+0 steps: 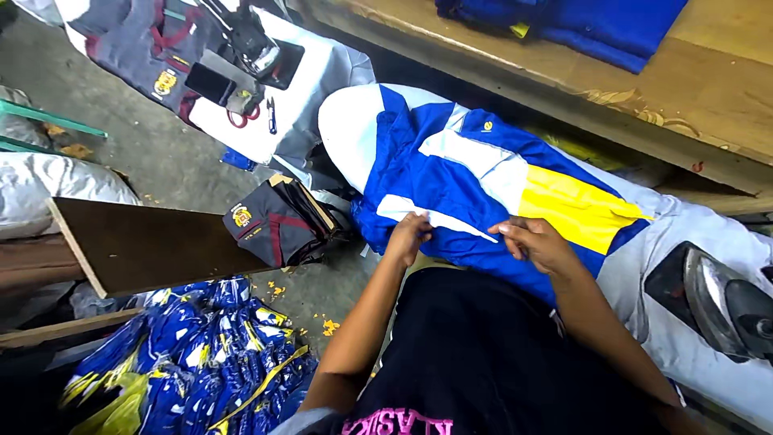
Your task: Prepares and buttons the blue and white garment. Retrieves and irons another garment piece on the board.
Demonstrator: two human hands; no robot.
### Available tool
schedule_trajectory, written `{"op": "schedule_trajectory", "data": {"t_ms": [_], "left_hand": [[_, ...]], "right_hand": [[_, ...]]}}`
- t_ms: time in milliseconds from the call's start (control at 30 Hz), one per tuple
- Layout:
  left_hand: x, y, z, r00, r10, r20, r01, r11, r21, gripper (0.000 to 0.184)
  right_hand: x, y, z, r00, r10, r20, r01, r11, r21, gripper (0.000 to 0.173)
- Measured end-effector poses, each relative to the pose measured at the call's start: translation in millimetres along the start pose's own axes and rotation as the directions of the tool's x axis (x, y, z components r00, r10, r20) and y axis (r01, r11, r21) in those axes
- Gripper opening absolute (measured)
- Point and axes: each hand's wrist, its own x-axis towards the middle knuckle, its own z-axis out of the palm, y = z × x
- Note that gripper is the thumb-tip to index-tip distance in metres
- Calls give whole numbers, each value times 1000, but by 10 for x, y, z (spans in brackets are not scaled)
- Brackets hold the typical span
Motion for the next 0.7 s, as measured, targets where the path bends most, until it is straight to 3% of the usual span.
{"op": "schedule_trajectory", "data": {"t_ms": [33, 100, 167, 267, 300, 333, 367, 433, 533, 700], "left_hand": [[-102, 31, 4, 988, 19, 150, -43, 987, 156, 23], [-321, 79, -5, 893, -61, 445, -119, 923, 366, 30], [-445, 111, -28, 819, -118, 562, -153, 899, 411, 33], [-507, 157, -137, 872, -48, 487, -125, 940, 317, 30], [-507, 186, -177, 899, -16, 437, -116, 955, 274, 29], [-494, 214, -219, 922, 16, 386, -113, 966, 231, 29], [-467, 245, -258, 943, 45, 329, -115, 974, 195, 27], [-406, 305, -293, 978, 86, 190, -117, 981, 158, 26], [-316, 335, -280, 992, 120, 35, -124, 985, 122, 24], [-219, 249, -154, 987, 116, 111, -132, 980, 146, 22]], "right_hand": [[-12, -51, -146, 997, -58, -43, 58, 998, 3, 25], [-126, -155, -552, 971, -166, -175, 169, 986, 0, 29], [-273, -244, -1041, 898, -271, -346, 292, 957, 9, 33], [-441, -263, -1573, 680, -264, -684, 342, 939, -23, 31], [-470, -248, -1673, 585, -231, -777, 268, 960, -84, 27], [-490, -208, -1757, 500, -199, -843, 104, 980, -170, 24], [-508, -162, -1813, 452, -177, -874, -91, 966, -243, 32], [-526, -136, -1764, 459, -138, -878, -291, 910, -295, 48], [-478, -120, -1520, 528, -144, -837, -271, 905, -327, 40], [-367, -123, -1350, 596, -165, -786, -208, 914, -349, 35]]}}
